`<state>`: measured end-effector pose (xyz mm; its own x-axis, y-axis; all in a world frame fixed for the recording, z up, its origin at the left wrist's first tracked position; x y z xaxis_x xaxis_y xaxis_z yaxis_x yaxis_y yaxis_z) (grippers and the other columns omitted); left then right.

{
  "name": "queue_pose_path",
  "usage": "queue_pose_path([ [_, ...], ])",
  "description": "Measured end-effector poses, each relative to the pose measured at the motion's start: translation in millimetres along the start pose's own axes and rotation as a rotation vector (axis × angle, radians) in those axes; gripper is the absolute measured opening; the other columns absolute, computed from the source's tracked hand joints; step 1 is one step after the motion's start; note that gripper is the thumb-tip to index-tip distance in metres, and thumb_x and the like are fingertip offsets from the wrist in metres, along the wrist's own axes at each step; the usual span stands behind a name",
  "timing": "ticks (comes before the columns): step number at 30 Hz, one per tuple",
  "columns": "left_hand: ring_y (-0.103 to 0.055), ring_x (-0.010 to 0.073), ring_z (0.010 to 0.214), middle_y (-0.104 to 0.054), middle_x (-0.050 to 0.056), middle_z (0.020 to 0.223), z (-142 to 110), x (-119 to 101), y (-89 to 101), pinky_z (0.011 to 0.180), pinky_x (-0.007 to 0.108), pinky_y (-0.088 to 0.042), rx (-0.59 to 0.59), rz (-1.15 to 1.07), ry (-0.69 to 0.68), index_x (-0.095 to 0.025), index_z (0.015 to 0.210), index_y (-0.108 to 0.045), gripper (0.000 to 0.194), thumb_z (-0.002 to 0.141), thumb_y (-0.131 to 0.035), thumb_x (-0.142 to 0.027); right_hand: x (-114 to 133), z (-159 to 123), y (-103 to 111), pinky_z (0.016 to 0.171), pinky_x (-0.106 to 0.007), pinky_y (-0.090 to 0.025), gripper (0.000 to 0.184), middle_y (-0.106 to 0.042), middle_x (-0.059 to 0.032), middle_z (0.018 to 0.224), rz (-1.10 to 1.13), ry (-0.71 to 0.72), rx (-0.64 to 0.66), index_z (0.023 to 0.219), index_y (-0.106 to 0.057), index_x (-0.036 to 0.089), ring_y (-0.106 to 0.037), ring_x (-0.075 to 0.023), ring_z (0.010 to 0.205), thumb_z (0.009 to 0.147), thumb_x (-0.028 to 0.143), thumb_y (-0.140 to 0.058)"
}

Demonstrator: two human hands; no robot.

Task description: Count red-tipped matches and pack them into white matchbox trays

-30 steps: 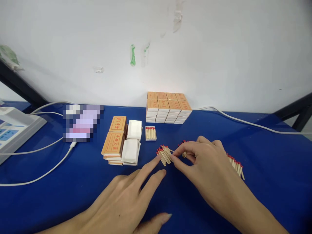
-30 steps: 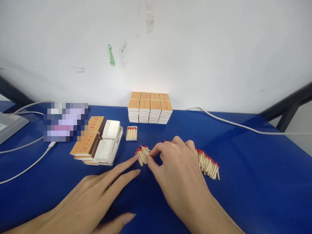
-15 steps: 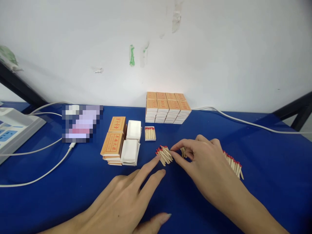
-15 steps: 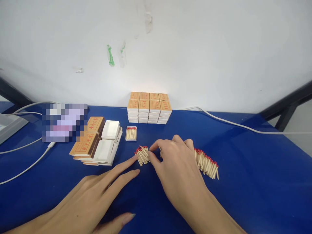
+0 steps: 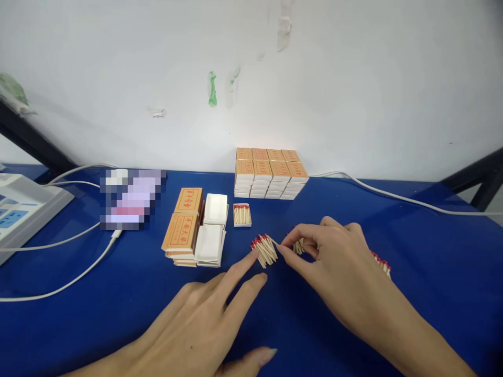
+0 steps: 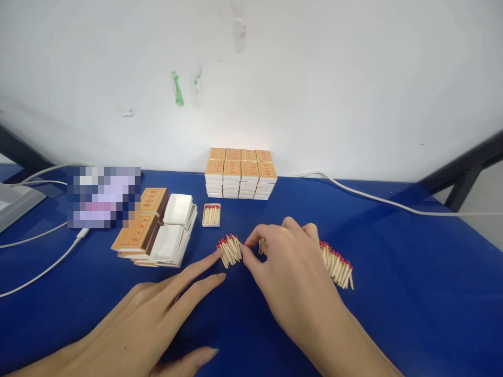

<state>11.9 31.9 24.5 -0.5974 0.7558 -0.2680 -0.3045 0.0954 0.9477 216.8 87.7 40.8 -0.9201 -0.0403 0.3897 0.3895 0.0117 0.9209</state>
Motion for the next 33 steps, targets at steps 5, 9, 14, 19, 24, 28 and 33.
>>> queue_pose_path([
  [5,-0.076,0.0310,0.131,-0.055,0.022,0.168,0.2,-0.8,-0.7,0.087,0.042,-0.073,0.002,0.004,0.000,-0.015,0.159,-0.050,0.060,0.111,-0.057,-0.048,0.3,-2.5,-0.2,0.086,-0.049,-0.035,0.023,-0.067,-0.0011,0.069,0.010,0.040,-0.002,0.081,-0.080,0.030,-0.062,-0.0286,0.087,0.100,0.034,-0.068],
  [9,-0.076,0.0309,0.132,-0.053,0.022,0.169,0.5,-0.9,-1.1,0.089,0.042,-0.073,0.001,0.004,0.001,-0.015,0.161,-0.048,0.062,0.110,-0.059,-0.048,1.9,-4.6,-2.5,0.086,-0.048,-0.035,0.023,-0.066,-0.0013,0.069,0.022,0.058,-0.029,0.081,-0.079,0.028,-0.062,-0.0281,0.088,0.101,0.034,-0.068],
  [14,-0.076,0.0325,0.131,-0.052,0.023,0.170,0.0,-0.9,-0.9,0.091,0.042,-0.072,0.014,0.004,0.007,-0.016,0.164,-0.045,0.067,0.108,-0.061,-0.050,6.5,-6.7,-5.7,0.086,-0.047,-0.034,0.028,-0.065,-0.0006,0.067,0.042,0.094,-0.019,0.079,-0.077,0.028,-0.062,-0.0266,0.087,0.103,0.033,-0.066],
  [19,-0.079,0.0310,0.126,-0.052,0.022,0.170,0.9,0.1,-2.0,0.092,0.042,-0.072,0.025,-0.026,0.009,-0.016,0.162,-0.045,0.067,0.106,-0.065,-0.048,5.5,-6.5,1.9,0.082,-0.047,-0.037,0.024,-0.062,-0.0008,0.062,0.062,0.049,-0.059,0.077,-0.077,0.029,-0.061,-0.0279,0.083,0.099,0.034,-0.069],
  [24,-0.074,0.0334,0.135,-0.051,0.022,0.171,0.9,1.0,-2.5,0.090,0.044,-0.073,0.017,-0.035,0.012,-0.016,0.161,-0.045,0.068,0.105,-0.066,-0.047,4.1,-6.2,7.6,0.079,-0.045,-0.037,0.025,-0.058,-0.0005,0.056,0.050,0.027,-0.098,0.074,-0.077,0.030,-0.060,-0.0288,0.078,0.097,0.039,-0.072],
  [28,-0.073,0.0340,0.137,-0.049,0.022,0.173,-0.8,-0.5,-1.4,0.091,0.043,-0.072,0.040,-0.001,-0.005,-0.015,0.162,-0.046,0.071,0.104,-0.069,-0.048,4.3,-7.1,3.1,0.081,-0.046,-0.037,0.023,-0.062,-0.0005,0.060,0.011,0.020,-0.061,0.074,-0.077,0.031,-0.063,-0.0292,0.083,0.096,0.033,-0.072],
  [33,-0.074,0.0332,0.135,-0.052,0.022,0.170,-1.5,-0.1,-1.6,0.093,0.043,-0.072,0.027,-0.003,-0.003,-0.015,0.163,-0.044,0.069,0.106,-0.066,-0.047,3.2,-9.2,-1.2,0.084,-0.046,-0.036,0.027,-0.069,-0.0005,0.070,-0.022,0.103,-0.039,0.073,-0.076,0.030,-0.065,-0.0278,0.086,0.099,0.032,-0.069],
])
Point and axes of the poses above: each hand's wrist, its own z-axis towards the middle knuckle, its own y-axis out of the back of the hand, x = y × z, the point moved 5 cm from there along z, towards the middle knuckle
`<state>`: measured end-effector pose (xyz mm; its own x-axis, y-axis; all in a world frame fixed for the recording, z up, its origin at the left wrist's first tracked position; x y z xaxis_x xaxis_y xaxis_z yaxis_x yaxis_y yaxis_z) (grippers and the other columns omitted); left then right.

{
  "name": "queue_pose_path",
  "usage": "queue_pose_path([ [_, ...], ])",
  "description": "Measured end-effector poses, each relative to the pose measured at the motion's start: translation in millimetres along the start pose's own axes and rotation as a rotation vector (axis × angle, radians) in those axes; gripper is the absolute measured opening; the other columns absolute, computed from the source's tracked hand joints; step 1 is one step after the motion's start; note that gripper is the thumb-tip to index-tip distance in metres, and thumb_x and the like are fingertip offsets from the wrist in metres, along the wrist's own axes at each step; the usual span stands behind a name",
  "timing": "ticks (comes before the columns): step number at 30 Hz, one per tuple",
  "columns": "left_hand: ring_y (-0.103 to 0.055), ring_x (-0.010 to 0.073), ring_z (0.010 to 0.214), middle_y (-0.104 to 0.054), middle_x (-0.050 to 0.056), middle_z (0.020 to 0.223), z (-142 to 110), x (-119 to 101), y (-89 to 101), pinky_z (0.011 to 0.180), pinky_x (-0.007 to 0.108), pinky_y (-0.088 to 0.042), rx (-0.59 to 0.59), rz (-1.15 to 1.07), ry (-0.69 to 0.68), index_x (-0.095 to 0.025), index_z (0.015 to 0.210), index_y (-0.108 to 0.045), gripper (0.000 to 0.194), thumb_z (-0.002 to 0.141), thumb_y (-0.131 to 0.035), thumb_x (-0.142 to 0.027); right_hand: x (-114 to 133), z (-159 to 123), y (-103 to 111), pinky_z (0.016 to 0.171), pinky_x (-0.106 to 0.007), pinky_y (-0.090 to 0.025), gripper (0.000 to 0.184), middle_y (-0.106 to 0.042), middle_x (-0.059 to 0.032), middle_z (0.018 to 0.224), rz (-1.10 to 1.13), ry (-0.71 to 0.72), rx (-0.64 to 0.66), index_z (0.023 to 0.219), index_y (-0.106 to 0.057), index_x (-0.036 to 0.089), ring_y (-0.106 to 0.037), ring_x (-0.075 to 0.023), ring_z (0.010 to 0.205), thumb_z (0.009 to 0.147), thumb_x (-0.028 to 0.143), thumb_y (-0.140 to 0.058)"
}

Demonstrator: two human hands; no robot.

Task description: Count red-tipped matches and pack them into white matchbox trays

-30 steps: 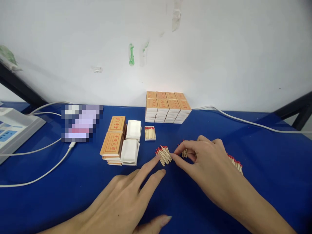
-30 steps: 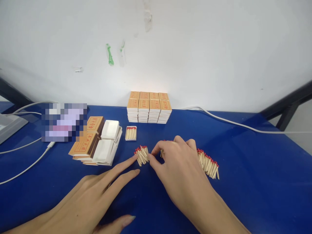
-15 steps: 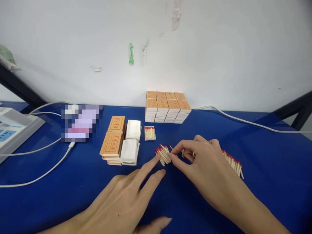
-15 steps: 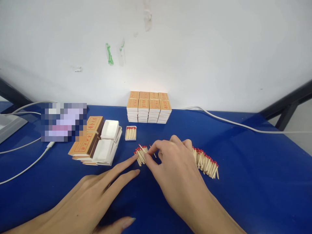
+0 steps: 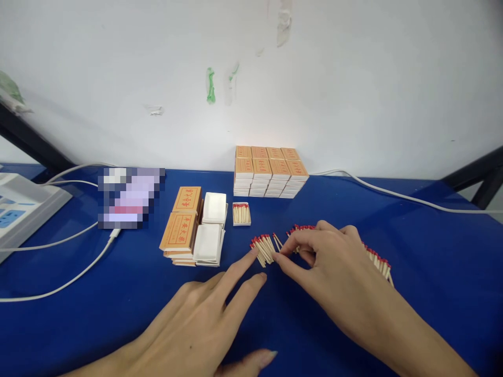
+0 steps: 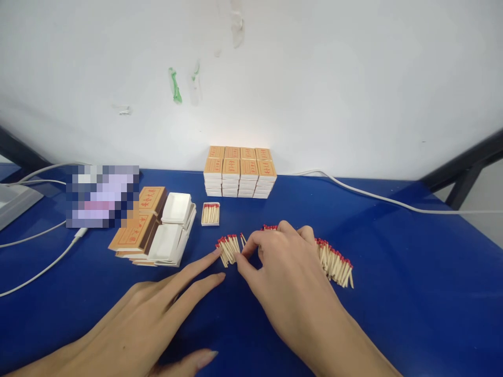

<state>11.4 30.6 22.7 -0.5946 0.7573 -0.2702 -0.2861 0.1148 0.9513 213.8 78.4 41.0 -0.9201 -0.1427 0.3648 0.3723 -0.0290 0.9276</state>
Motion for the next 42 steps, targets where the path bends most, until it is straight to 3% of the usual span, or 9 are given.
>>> queue_pose_path([
  [4,-0.075,0.0336,0.133,-0.049,0.021,0.173,0.5,-0.1,-2.4,0.090,0.043,-0.072,0.011,0.004,0.003,-0.016,0.161,-0.048,0.066,0.106,-0.065,-0.048,-7.2,2.3,4.1,0.083,-0.048,-0.035,0.031,-0.069,-0.0022,0.068,-0.010,-0.020,-0.049,0.076,-0.078,0.030,-0.065,-0.0296,0.087,0.103,0.041,-0.066],
  [7,-0.077,0.0339,0.131,-0.047,0.021,0.174,1.3,0.2,-2.3,0.088,0.044,-0.073,0.020,0.008,0.017,-0.016,0.161,-0.050,0.065,0.107,-0.064,-0.048,-11.4,5.7,5.6,0.084,-0.049,-0.034,0.023,-0.071,-0.0029,0.070,-0.071,-0.056,-0.077,0.082,-0.079,0.029,-0.066,-0.0320,0.090,0.100,0.039,-0.070],
  [23,-0.075,0.0340,0.134,-0.048,0.022,0.173,0.4,0.7,-0.1,0.090,0.046,-0.073,0.007,0.000,0.003,-0.015,0.159,-0.050,0.062,0.108,-0.062,-0.047,-4.8,6.0,-3.6,0.083,-0.048,-0.032,0.028,-0.074,-0.0025,0.071,-0.137,-0.066,0.006,0.079,-0.078,0.027,-0.064,-0.0305,0.087,0.104,0.032,-0.067],
  [31,-0.076,0.0332,0.131,-0.048,0.023,0.173,2.4,-1.4,0.8,0.088,0.044,-0.073,0.001,-0.004,0.005,-0.015,0.160,-0.049,0.064,0.107,-0.064,-0.048,-6.2,3.6,-3.2,0.083,-0.048,-0.035,0.027,-0.069,-0.0015,0.067,-0.010,-0.029,-0.083,0.081,-0.081,0.029,-0.064,-0.0277,0.083,0.104,0.035,-0.068],
  [38,-0.075,0.0324,0.133,-0.053,0.023,0.169,0.9,-0.2,0.7,0.091,0.042,-0.072,0.005,0.004,-0.006,-0.015,0.162,-0.046,0.067,0.107,-0.064,-0.048,3.5,6.0,-2.3,0.085,-0.049,-0.036,0.023,-0.064,-0.0003,0.061,0.090,-0.079,-0.004,0.080,-0.082,0.031,-0.065,-0.0295,0.086,0.101,0.036,-0.072],
  [42,-0.075,0.0338,0.133,-0.053,0.023,0.169,0.7,0.1,-0.2,0.089,0.045,-0.073,-0.007,-0.011,0.006,-0.015,0.160,-0.048,0.064,0.107,-0.063,-0.048,-3.9,9.3,6.1,0.087,-0.050,-0.036,0.022,-0.066,0.0004,0.062,0.098,-0.119,-0.020,0.082,-0.083,0.032,-0.065,-0.0294,0.085,0.100,0.043,-0.076],
])
Point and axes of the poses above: each hand's wrist, its own z-axis towards the middle knuckle, its own y-axis out of the back of the hand, x = y × z, the point moved 5 cm from there along z, towards the middle knuckle
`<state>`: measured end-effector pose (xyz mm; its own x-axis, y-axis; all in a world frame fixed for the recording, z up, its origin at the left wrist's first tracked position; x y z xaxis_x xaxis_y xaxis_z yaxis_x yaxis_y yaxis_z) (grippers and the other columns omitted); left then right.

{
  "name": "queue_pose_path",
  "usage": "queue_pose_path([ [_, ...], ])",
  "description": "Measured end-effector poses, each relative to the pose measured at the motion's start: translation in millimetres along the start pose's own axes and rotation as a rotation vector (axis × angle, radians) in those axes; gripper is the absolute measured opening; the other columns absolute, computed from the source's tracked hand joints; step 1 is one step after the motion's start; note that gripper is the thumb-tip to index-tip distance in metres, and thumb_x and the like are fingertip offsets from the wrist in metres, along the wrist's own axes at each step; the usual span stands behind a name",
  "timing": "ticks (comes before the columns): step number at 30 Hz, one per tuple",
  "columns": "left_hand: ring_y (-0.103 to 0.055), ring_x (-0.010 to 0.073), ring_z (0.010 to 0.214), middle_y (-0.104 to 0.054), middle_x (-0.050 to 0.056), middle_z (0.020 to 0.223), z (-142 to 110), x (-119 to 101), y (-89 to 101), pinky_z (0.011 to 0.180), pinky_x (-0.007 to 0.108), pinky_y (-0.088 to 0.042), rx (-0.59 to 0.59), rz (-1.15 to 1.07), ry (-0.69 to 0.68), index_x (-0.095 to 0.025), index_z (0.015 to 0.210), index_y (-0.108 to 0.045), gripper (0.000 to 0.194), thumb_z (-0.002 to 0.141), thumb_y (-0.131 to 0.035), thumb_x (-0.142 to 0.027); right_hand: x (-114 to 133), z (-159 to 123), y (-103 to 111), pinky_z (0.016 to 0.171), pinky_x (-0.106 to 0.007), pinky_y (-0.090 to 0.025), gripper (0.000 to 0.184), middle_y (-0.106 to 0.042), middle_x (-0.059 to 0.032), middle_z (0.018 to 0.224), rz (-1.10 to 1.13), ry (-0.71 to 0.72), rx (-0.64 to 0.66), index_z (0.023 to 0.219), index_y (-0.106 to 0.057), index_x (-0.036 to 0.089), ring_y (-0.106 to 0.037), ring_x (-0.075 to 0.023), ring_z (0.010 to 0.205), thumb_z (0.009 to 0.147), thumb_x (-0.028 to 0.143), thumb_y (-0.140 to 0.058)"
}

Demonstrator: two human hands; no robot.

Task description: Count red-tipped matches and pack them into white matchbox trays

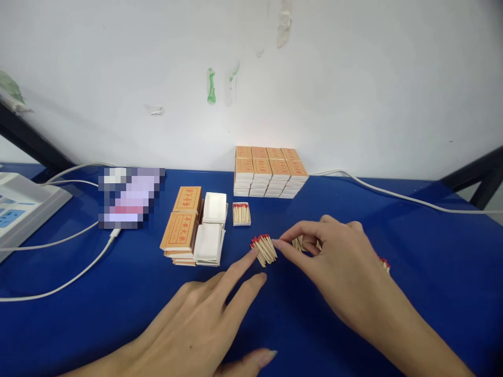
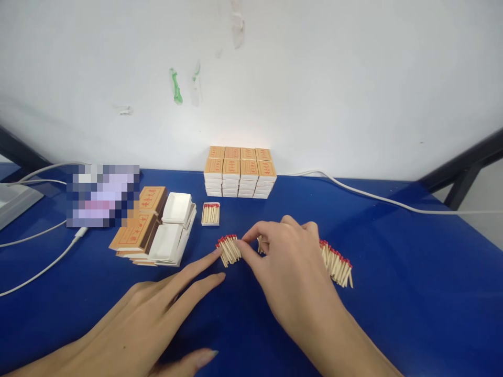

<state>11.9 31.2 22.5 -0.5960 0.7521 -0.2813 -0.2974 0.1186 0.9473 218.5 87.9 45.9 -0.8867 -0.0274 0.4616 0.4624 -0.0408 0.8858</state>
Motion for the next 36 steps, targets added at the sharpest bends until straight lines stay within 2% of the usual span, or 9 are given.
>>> queue_pose_path([
  [5,-0.075,0.0350,0.134,-0.046,0.021,0.174,-0.4,-0.7,0.5,0.088,0.046,-0.073,0.016,-0.016,0.007,-0.016,0.159,-0.051,0.063,0.106,-0.065,-0.046,-14.1,4.5,10.8,0.089,-0.051,-0.033,0.016,-0.075,-0.0007,0.073,-0.141,-0.039,-0.073,0.084,-0.084,0.033,-0.067,-0.0323,0.092,0.099,0.038,-0.079],
  [10,-0.075,0.0350,0.133,-0.046,0.021,0.174,1.5,-0.1,0.1,0.087,0.047,-0.073,0.019,-0.006,0.008,-0.016,0.159,-0.051,0.063,0.106,-0.065,-0.047,-13.6,1.8,4.7,0.085,-0.049,-0.030,0.014,-0.079,-0.0009,0.076,-0.281,0.006,-0.055,0.085,-0.084,0.030,-0.067,-0.0327,0.091,0.098,0.031,-0.079],
  [14,-0.077,0.0332,0.131,-0.049,0.021,0.173,0.9,-1.0,1.5,0.086,0.045,-0.073,-0.017,0.013,-0.005,-0.016,0.158,-0.052,0.060,0.109,-0.060,-0.049,-9.5,-1.6,0.8,0.083,-0.047,-0.028,0.012,-0.079,0.0000,0.075,-0.344,0.063,-0.134,0.086,-0.082,0.028,-0.065,-0.0309,0.086,0.097,0.026,-0.079],
  [20,-0.079,0.0323,0.127,-0.051,0.022,0.171,-1.7,-2.2,2.0,0.085,0.044,-0.073,-0.037,0.032,-0.020,-0.015,0.157,-0.054,0.058,0.111,-0.055,-0.051,-9.1,-6.0,0.6,0.079,-0.045,-0.026,0.018,-0.075,-0.0007,0.068,-0.430,0.140,-0.243,0.081,-0.077,0.027,-0.062,-0.0308,0.079,0.099,0.029,-0.076],
  [24,-0.079,0.0321,0.126,-0.052,0.022,0.170,-2.2,-1.6,1.7,0.084,0.044,-0.074,-0.044,0.046,-0.024,-0.014,0.158,-0.053,0.059,0.111,-0.056,-0.051,-10.5,-6.4,0.7,0.078,-0.045,-0.025,0.022,-0.074,-0.0013,0.065,-0.468,0.133,-0.226,0.077,-0.075,0.027,-0.063,-0.0325,0.079,0.099,0.029,-0.076],
  [31,-0.078,0.0323,0.128,-0.052,0.022,0.170,0.0,-1.2,0.5,0.084,0.043,-0.074,-0.042,0.048,-0.025,-0.014,0.158,-0.053,0.060,0.111,-0.056,-0.051,-11.0,-4.0,-2.7,0.080,-0.046,-0.026,0.017,-0.078,-0.0003,0.072,-0.424,0.110,-0.156,0.081,-0.077,0.027,-0.066,-0.0327,0.084,0.098,0.027,-0.077],
  [36,-0.080,0.0315,0.124,-0.052,0.022,0.170,-0.2,-1.3,1.5,0.081,0.042,-0.074,-0.057,0.041,-0.023,-0.013,0.156,-0.055,0.058,0.112,-0.054,-0.052,-9.2,-5.4,-0.5,0.080,-0.046,-0.026,0.022,-0.076,-0.0012,0.069,-0.463,0.106,-0.169,0.078,-0.074,0.027,-0.065,-0.0331,0.081,0.100,0.031,-0.074],
])
Point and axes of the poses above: each hand's wrist, its own z-axis towards the middle knuckle, its own y-axis out of the back of the hand, x = y × z, the point moved 5 cm from there along z, towards the middle knuckle
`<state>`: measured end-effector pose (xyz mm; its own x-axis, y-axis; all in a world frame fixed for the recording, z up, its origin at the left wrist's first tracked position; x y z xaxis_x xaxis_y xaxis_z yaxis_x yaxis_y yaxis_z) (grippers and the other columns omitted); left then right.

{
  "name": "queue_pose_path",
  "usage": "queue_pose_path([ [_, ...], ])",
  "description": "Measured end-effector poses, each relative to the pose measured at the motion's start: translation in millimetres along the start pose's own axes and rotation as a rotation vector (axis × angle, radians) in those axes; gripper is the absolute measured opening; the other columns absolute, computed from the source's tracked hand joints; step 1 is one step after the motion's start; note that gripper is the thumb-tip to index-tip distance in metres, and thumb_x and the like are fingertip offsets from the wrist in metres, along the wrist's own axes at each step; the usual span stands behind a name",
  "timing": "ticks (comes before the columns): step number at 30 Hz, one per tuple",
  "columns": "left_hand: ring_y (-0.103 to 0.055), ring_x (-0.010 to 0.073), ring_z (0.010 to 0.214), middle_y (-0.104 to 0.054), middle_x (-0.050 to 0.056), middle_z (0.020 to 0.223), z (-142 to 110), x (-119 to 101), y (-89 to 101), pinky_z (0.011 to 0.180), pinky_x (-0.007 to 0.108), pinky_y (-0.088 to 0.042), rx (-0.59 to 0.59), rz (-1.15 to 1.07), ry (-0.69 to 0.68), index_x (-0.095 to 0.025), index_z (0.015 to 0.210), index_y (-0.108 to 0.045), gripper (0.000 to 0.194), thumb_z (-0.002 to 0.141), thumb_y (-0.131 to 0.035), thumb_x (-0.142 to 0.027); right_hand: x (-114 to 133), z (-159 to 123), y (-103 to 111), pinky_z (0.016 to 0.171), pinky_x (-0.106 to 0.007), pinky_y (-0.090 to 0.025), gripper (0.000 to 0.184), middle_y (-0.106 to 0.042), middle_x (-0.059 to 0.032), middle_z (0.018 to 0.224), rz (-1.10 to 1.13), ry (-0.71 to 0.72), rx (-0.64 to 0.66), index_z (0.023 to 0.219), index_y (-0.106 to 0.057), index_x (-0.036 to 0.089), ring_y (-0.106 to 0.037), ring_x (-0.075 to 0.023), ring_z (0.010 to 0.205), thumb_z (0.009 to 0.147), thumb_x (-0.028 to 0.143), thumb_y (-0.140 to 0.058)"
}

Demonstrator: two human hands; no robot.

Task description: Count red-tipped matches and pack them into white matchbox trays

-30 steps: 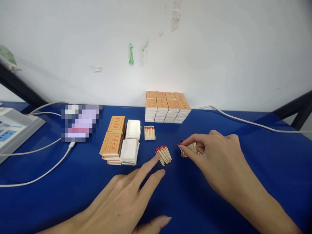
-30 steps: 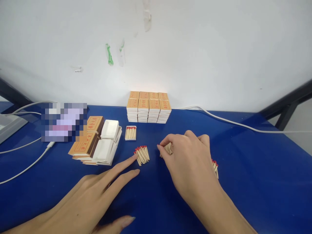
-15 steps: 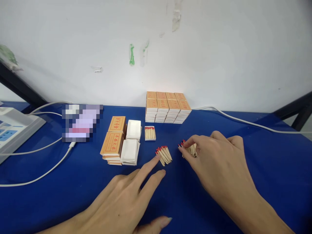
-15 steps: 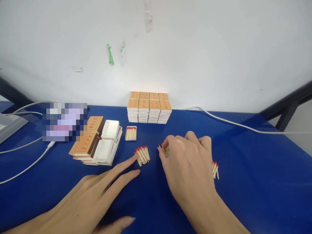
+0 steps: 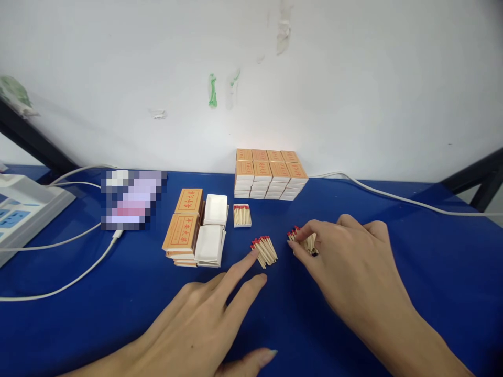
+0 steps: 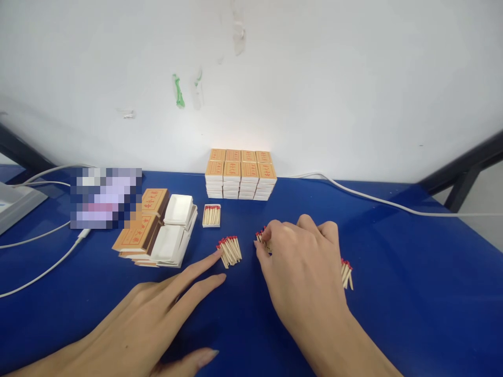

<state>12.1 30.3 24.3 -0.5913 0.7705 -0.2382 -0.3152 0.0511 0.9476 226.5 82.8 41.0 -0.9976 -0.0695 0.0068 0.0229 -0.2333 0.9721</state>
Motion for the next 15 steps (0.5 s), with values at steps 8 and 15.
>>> queue_pose_path([
  [8,-0.080,0.0318,0.125,-0.052,0.021,0.170,-1.1,-0.1,1.2,0.083,0.043,-0.074,0.018,0.006,0.006,-0.015,0.158,-0.053,0.061,0.110,-0.059,-0.052,0.2,-0.7,2.2,0.079,-0.045,-0.025,0.027,-0.074,-0.0027,0.066,-0.055,-0.007,0.006,0.073,-0.071,0.027,-0.065,-0.0335,0.080,0.100,0.030,-0.073],
  [15,-0.077,0.0318,0.130,-0.053,0.022,0.169,-0.7,-2.3,0.5,0.084,0.043,-0.074,0.001,0.005,0.002,-0.014,0.155,-0.057,0.056,0.114,-0.049,-0.051,-0.1,-0.8,0.8,0.080,-0.046,-0.027,0.025,-0.077,-0.0028,0.071,0.000,-0.005,0.041,0.076,-0.073,0.026,-0.066,-0.0320,0.084,0.100,0.026,-0.069],
])
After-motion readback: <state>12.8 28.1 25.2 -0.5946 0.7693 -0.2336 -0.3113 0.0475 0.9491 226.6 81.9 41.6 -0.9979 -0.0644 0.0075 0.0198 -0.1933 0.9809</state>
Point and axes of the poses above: each hand's wrist, its own z-axis towards the middle knuckle, its own y-axis out of the back of the hand, x = y × z, the point moved 5 cm from there along z, towards the middle knuckle
